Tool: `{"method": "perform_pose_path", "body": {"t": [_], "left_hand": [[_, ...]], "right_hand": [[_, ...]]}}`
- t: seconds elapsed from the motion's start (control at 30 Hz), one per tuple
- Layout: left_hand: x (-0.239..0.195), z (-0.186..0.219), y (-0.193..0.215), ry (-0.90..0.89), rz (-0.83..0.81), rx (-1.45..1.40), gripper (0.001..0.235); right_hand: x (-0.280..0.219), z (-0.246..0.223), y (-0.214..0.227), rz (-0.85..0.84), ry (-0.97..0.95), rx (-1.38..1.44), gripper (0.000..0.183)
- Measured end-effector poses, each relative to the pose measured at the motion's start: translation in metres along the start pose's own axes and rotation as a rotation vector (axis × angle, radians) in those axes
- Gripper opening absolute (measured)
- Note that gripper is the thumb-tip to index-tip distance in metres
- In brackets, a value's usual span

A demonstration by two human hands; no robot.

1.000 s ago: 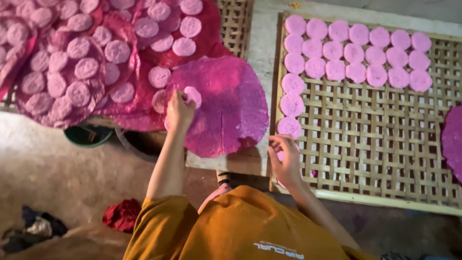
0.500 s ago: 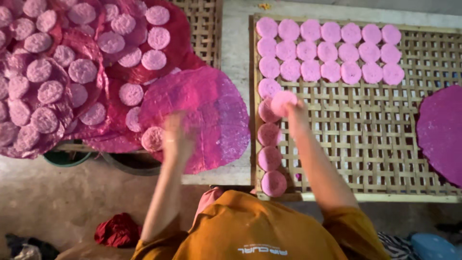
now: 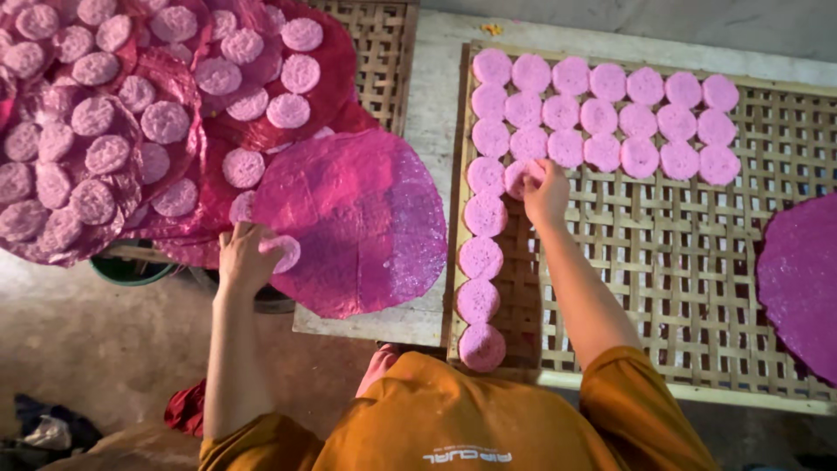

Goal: The person peels small pink discs from larger sheets by hand and arranges them in rows on a wooden lattice frame.

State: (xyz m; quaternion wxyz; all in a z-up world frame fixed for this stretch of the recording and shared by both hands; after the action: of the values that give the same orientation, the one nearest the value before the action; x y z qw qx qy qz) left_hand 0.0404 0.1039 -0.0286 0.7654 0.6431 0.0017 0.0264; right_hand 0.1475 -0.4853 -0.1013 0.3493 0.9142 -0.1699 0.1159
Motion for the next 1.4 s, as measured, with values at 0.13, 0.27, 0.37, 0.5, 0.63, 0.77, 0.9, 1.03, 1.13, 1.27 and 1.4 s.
{"method": "perform_pose_path", "body": {"t": [0.13,0.27,0.37,0.5,0.63,0.77,0.9,1.03,1.13,1.27,1.4], "left_hand": [[-0.019,-0.001,0.021,-0.011,-0.027,-0.088,0.028],[-0.052,0.028,0.053,0.121,0.032,-0.157,0.019],[-0.073,0.076,0.071,0.262,-0.024,-0.219,0.022],[-0.081,0.171,0.069,0.084,-0.098,-0.442,0.015],[-0.084,0.211,0.047,0.052,-0.275,-0.638,0.060],[-0.071,0.169,0.044,-0.047,0.221,-0.427,0.049],[-0.067,0.088,0.002,0.336,0.172,-0.193,0.056],[-0.083,0.044,-0.042,0.547,0.276,-0.302,0.065],[-0.095,0.030,-0.069,0.575,0.404,-0.338,0.072],[-0.109,0.021,-0.104,0.621,0.479,-0.751,0.083],[-0.115,0.016,-0.126,0.679,0.432,-0.933,0.093]], "right_hand": [[-0.013,-0.051,0.015,0.175,0.238,-0.209,0.051],[-0.059,-0.133,0.013,0.109,0.233,0.030,0.035],[-0.152,-0.189,-0.033,-0.595,-0.693,0.989,0.022],[-0.199,-0.236,-0.065,-0.939,-1.131,1.216,0.039],[-0.180,-0.215,-0.053,-0.806,-1.081,1.198,0.050],[-0.146,-0.141,-0.001,-0.519,-1.023,0.794,0.057],[-0.099,-0.051,0.044,-0.258,-0.779,0.510,0.042],[-0.077,-0.026,0.040,-0.251,-0.318,0.310,0.035],[-0.073,-0.053,0.042,-0.159,-0.058,0.068,0.040],[-0.075,-0.112,0.048,0.104,0.318,-0.197,0.047],[-0.061,-0.146,-0.034,-0.217,0.401,-0.012,0.038]]}}
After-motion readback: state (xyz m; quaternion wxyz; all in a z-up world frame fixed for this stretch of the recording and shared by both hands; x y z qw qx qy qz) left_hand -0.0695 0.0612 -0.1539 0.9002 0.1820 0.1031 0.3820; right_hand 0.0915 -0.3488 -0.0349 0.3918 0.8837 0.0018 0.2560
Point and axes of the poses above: each hand's wrist, its own x-axis towards the middle knuckle, its own y-axis out of the back of the hand, z = x × y, the point moved 4 cm from there along x, towards the middle knuckle, and after that the axes turned 9 degrees about x, right-handed, at the moved point
